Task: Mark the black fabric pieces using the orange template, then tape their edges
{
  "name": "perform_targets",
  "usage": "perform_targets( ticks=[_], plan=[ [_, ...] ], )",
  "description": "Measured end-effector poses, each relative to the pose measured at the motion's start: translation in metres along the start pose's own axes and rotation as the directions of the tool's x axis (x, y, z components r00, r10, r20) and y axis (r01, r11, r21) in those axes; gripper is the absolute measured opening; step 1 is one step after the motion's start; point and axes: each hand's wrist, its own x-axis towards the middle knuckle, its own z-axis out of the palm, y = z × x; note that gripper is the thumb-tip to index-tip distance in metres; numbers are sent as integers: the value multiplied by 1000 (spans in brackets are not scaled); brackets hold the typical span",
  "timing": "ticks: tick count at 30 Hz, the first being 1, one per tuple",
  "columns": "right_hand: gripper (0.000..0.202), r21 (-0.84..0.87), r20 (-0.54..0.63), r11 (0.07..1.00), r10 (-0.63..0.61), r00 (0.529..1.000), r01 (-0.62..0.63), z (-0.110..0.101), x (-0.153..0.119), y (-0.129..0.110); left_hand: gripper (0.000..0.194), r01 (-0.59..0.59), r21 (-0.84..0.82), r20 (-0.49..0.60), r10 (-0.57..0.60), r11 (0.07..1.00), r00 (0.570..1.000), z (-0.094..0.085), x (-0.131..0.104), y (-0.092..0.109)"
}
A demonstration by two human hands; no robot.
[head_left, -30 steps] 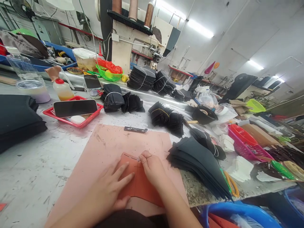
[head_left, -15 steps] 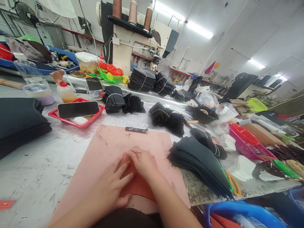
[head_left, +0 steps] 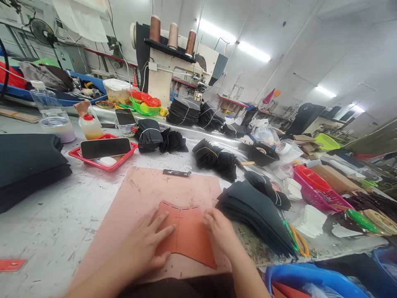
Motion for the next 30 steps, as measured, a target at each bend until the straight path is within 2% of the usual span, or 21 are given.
perform_targets(
  ticks=[4, 7, 10, 11, 13, 15, 17, 19, 21, 23, 25, 26, 28, 29, 30],
  plan=[
    [11, 66, 30, 995, 71, 997, -73, 9, -14, -15, 58, -27, 25, 3, 27, 999, 1000, -1, 0, -3],
    [17, -35, -4, 993, 110, 994, -110, 13, -19, -29, 59, -68, 89, -93, 77, 994, 993, 6, -1, -10],
    [21, -74, -61, 990, 117, 991, -122, 18, -19, -33, 63, -110, 156, -230, 145, 982, 962, 15, 1, -20],
    [21, -32, -70, 991, 129, 989, -131, 19, -18, -32, 65, -122, 170, -271, 166, 978, 948, 16, 2, -24],
    [20, 164, -60, 977, 150, 987, -138, 19, -17, -27, 69, -153, 188, -311, 206, 970, 928, 17, 6, -28],
    [21, 434, -64, 893, 162, 985, -119, 21, -16, -23, 71, -167, 187, -327, 222, 968, 919, 14, 10, -28],
    [26, 561, -81, 823, 165, 983, -92, 26, -18, -20, 73, -153, 171, -363, 207, 973, 909, 9, 12, -25],
    [29, 446, -130, 892, 145, 981, -73, 32, -21, -21, 76, -118, 162, -432, 178, 980, 884, 4, 12, -23],
    [26, 216, -202, 976, 25, 979, 20, 29, -23, -26, 82, -104, 177, -468, 177, 979, 866, -1, 10, -24],
    [22, 68, -305, 979, -162, 939, 191, 9, -23, -32, 86, -99, 202, -474, 186, 974, 861, -4, 7, -30],
    [22, 15, -442, 953, -266, 857, 304, -31, -18, -33, 85, -82, 214, -466, 175, 973, 867, -4, 4, -39],
    [24, -19, -514, 960, -249, 821, 280, -57, -14, -31, 84, -71, 214, -463, 165, 974, 871, -2, 3, -44],
    [27, -68, -647, 995, -101, 756, 75, -109, -7, -18, 81, -61, 213, -457, 154, 975, 876, 3, 3, -51],
    [26, -79, -665, 994, 1, 747, -72, -132, -4, -9, 80, -68, 212, -451, 160, 975, 878, 6, 3, -54],
    [25, -74, -674, 988, 51, 737, -137, -151, -3, 2, 79, -71, 209, -451, 161, 975, 878, 10, 4, -56]
  ],
)
